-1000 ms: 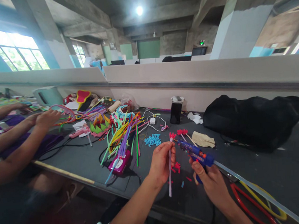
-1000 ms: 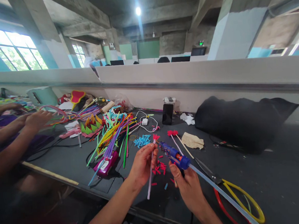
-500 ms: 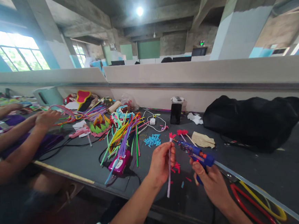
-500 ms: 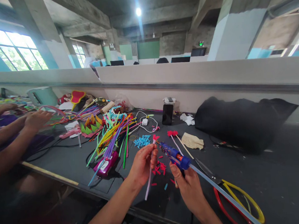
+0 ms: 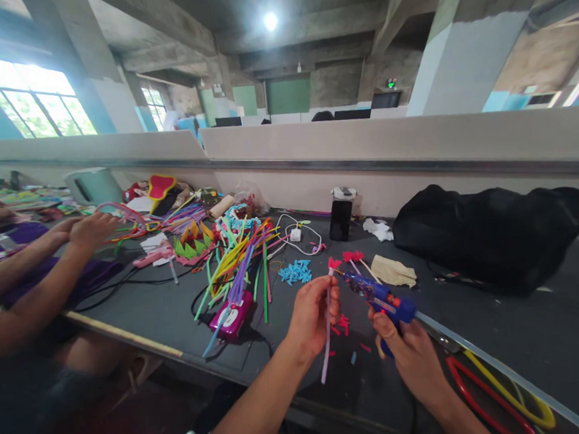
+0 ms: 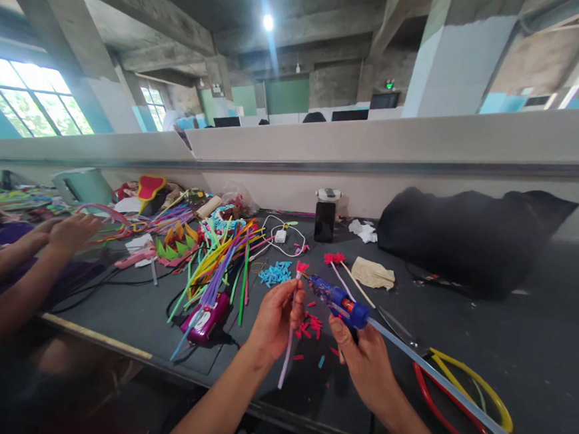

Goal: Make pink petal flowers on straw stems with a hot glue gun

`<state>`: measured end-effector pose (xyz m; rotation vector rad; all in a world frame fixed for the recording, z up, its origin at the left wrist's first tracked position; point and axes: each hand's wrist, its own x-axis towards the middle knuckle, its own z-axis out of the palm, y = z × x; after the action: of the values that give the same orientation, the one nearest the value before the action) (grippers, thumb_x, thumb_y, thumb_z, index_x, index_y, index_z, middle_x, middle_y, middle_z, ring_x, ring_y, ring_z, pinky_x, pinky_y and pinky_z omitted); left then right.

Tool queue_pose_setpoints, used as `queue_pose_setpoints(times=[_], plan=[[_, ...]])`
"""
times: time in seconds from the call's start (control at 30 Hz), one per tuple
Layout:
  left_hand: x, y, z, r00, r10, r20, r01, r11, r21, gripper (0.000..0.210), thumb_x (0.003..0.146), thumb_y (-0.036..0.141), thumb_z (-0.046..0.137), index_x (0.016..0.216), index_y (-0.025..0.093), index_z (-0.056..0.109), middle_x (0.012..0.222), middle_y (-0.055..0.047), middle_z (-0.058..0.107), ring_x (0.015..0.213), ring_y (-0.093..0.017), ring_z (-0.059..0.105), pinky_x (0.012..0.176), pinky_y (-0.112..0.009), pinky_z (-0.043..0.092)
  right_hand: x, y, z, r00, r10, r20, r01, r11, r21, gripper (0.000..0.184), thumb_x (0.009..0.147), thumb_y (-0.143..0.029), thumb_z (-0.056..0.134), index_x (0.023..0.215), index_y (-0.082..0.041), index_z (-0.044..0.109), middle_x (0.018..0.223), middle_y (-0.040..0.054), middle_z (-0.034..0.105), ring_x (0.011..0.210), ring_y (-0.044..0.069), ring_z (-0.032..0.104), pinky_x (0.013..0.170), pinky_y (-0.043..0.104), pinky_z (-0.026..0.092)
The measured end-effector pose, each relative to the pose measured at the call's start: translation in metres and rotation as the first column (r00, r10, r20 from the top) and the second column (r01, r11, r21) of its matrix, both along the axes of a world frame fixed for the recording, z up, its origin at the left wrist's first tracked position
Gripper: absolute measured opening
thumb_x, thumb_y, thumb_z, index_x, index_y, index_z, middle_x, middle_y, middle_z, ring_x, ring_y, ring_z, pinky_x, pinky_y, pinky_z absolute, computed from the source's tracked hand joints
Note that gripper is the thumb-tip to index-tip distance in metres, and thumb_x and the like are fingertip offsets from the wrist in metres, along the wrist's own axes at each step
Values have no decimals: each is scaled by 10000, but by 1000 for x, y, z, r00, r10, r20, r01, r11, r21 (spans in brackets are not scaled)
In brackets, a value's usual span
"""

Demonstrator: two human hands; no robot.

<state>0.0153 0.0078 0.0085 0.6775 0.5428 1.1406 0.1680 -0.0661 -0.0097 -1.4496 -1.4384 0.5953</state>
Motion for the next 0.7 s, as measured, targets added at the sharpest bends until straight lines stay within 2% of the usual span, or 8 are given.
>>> queue_pose_setpoints(times=[0.13, 0.37, 0.5, 0.7], plan=[[0, 0, 0, 1000, -4, -9, 4, 1000, -15, 224, 738, 342, 695, 773, 133, 622, 583, 47, 535, 348, -33, 391, 328, -178, 292, -2, -1, 1, 1000, -29, -4, 29, 999, 19, 423, 879, -584, 456, 732, -214, 597, 566, -2, 603, 561, 172, 590, 572, 289, 474], [-1, 1, -1, 1000, -27, 7, 27, 999, -20, 210, 744, 336, 678, 784, 144, 604, 571, 60, 519, 337, -33, 383, 317, -177, 281, 0, 0, 0, 1000, 11, 0, -11, 1000, -10, 434, 893, -583, 431, 706, -220, 578, 549, 6, 599, 547, 175, 586, 520, 273, 454], [-2, 1, 0, 998, -49, 24, 50, 998, -39, 176, 753, 307, 657, 779, 144, 596, 561, 62, 513, 332, -33, 371, 313, -175, 270, 1, 1, -1, 1000, -3, 16, 3, 1000, -8, 436, 892, -587, 430, 721, -215, 580, 558, 2, 600, 541, 172, 583, 569, 286, 472], [-4, 1, 3, 997, -71, 43, 73, 995, -62, 156, 747, 277, 653, 760, 139, 581, 535, 74, 479, 321, -16, 317, 312, -163, 203, 2, 1, -4, 998, -6, 66, 6, 1000, 10, 449, 898, -590, 425, 900, -193, 635, 602, 2, 604, 551, 181, 578, 604, 309, 494]])
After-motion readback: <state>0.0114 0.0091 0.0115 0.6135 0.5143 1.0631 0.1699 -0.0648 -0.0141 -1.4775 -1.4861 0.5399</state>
